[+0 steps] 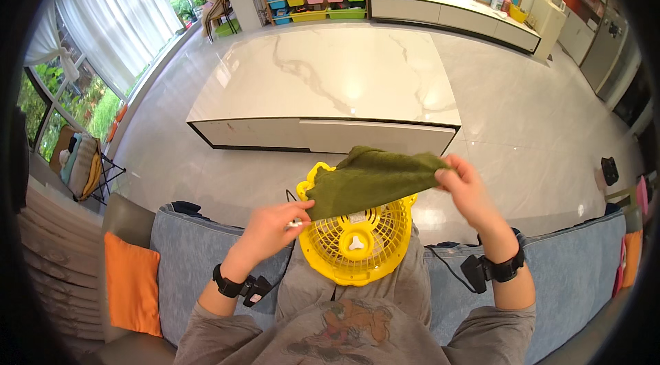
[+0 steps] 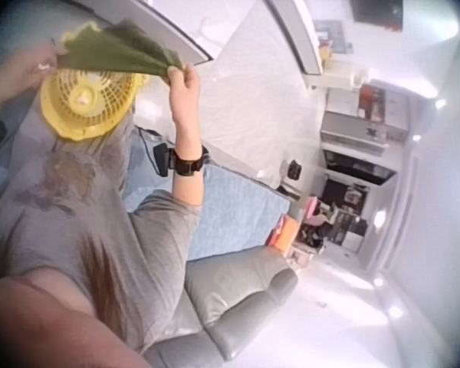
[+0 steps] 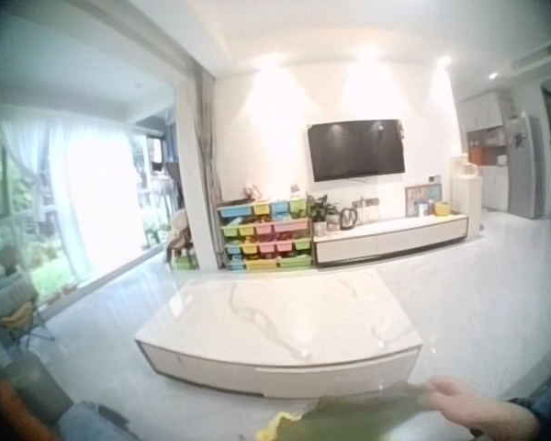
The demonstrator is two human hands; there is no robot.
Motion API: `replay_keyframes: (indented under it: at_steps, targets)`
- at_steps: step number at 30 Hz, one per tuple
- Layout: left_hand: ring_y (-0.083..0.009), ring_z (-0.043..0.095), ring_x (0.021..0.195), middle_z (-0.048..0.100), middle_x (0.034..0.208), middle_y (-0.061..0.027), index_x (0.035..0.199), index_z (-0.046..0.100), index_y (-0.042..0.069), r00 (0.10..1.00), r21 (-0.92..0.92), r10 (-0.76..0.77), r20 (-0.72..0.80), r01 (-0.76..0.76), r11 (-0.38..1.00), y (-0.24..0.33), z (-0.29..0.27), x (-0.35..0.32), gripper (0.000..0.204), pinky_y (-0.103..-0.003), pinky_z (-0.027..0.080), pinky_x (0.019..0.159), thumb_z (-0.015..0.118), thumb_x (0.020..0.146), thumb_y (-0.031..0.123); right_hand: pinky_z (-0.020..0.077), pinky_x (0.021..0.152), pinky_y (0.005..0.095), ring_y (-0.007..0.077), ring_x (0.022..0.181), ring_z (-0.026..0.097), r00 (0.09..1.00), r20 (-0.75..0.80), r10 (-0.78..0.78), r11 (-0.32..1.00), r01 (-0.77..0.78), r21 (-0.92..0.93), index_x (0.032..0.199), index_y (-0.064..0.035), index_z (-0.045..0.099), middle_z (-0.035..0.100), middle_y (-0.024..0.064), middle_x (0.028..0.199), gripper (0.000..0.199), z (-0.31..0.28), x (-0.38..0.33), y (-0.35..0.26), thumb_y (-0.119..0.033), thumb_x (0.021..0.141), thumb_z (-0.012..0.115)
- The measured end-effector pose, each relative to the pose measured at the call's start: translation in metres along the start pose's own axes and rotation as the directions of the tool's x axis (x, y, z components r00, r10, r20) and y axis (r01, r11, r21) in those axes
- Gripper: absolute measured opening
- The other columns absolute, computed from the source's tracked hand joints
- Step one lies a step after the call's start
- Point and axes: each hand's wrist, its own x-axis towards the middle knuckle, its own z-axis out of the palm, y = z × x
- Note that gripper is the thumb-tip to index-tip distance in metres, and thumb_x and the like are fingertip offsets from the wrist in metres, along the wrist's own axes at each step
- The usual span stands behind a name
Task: The person wipes the front and back grilles of a small yellow fan using a cloth, stands up, and places the fan on a shelf among plush toys.
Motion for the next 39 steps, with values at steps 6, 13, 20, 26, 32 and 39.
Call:
replay_keyframes:
  at_steps: [6, 13, 20, 26, 32, 39]
  targets:
    - [-0.0179, 0.071, 0.083, 0.069, 0.121, -0.0056, 0.096, 0.066, 0.008, 0.993, -0.136, 0.039, -0.115, -0.054, 0.989, 0.03, -0.013, 0.0, 0.009, -0.027, 0.054, 0.062, 0.069, 0.088, 0.01, 0.0459, 0.093, 0.0329, 0.0167, 0.11, 0.055, 0.871, 0.135, -0.471, 0.841, 0.49, -0.227, 0.083, -0.0024, 0.047, 0.055, 0.0159, 0.137, 0.013, 0.02, 0.003, -0.06, -0.007, 0.082, 0.059]
    - [-0.0325, 0.068, 0.09, 0.071, 0.108, -0.0116, 0.103, 0.064, 0.007, 0.965, -0.192, -0.221, -0.14, 0.193, 0.962, 0.005, -0.015, -0.002, 0.018, -0.038, 0.054, 0.074, 0.068, 0.09, 0.017, 0.0428, 0.103, 0.0446, 0.0435, 0.123, 0.051, 0.621, 0.725, -0.298, 0.592, 0.716, -0.37, 0.109, -0.004, 0.061, 0.039, 0.0271, 0.147, 0.049, 0.113, -0.001, -0.012, -0.04, 0.08, 0.076]
    - [-0.0346, 0.066, 0.099, 0.068, 0.111, -0.0173, 0.119, 0.062, 0.008, 0.927, -0.145, -0.359, -0.112, 0.342, 0.929, -0.049, 0.003, 0.021, 0.034, -0.04, 0.052, 0.08, 0.063, 0.093, 0.03, 0.0298, 0.112, 0.0555, 0.0413, 0.131, 0.043, 0.596, 0.651, -0.47, 0.203, 0.791, -0.577, 0.127, -0.0107, 0.06, 0.048, 0.0213, 0.141, 0.06, 0.129, 0.03, 0.018, -0.051, 0.084, 0.067]
    - [-0.0304, 0.064, 0.11, 0.066, 0.121, -0.0173, 0.133, 0.056, 0.007, 0.902, -0.288, -0.409, 0.14, 0.432, 0.855, -0.117, 0.054, 0.055, 0.05, -0.038, 0.051, 0.091, 0.061, 0.095, 0.04, 0.0282, 0.114, 0.0516, 0.0363, 0.13, 0.044, 0.548, 0.736, -0.397, 0.121, 0.827, -0.55, 0.127, -0.0141, 0.059, 0.05, 0.0159, 0.136, 0.048, 0.14, 0.023, 0.018, -0.041, 0.087, 0.061]
    - [-0.0379, 0.064, 0.107, 0.067, 0.116, -0.0211, 0.136, 0.054, 0.009, 0.933, -0.307, -0.35, 0.085, 0.359, 0.881, -0.117, 0.071, 0.056, 0.057, -0.041, 0.051, 0.088, 0.059, 0.094, 0.048, 0.0337, 0.11, 0.0473, 0.0317, 0.123, 0.049, 0.506, 0.768, -0.394, 0.144, 0.859, -0.492, 0.114, -0.0132, 0.064, 0.055, 0.0108, 0.127, 0.032, 0.153, 0.038, 0.013, -0.031, 0.089, 0.057]
    - [-0.0374, 0.066, 0.102, 0.069, 0.11, -0.0208, 0.13, 0.061, 0.009, 0.9, -0.28, -0.417, 0.13, 0.436, 0.855, -0.138, 0.083, 0.067, 0.051, -0.04, 0.052, 0.086, 0.06, 0.094, 0.045, 0.0444, 0.091, 0.0434, 0.0282, 0.098, 0.06, 0.593, 0.701, -0.395, 0.282, 0.805, -0.522, 0.098, -0.008, 0.064, 0.063, 0.0098, 0.106, 0.023, 0.156, 0.067, 0.034, -0.027, 0.09, 0.055]
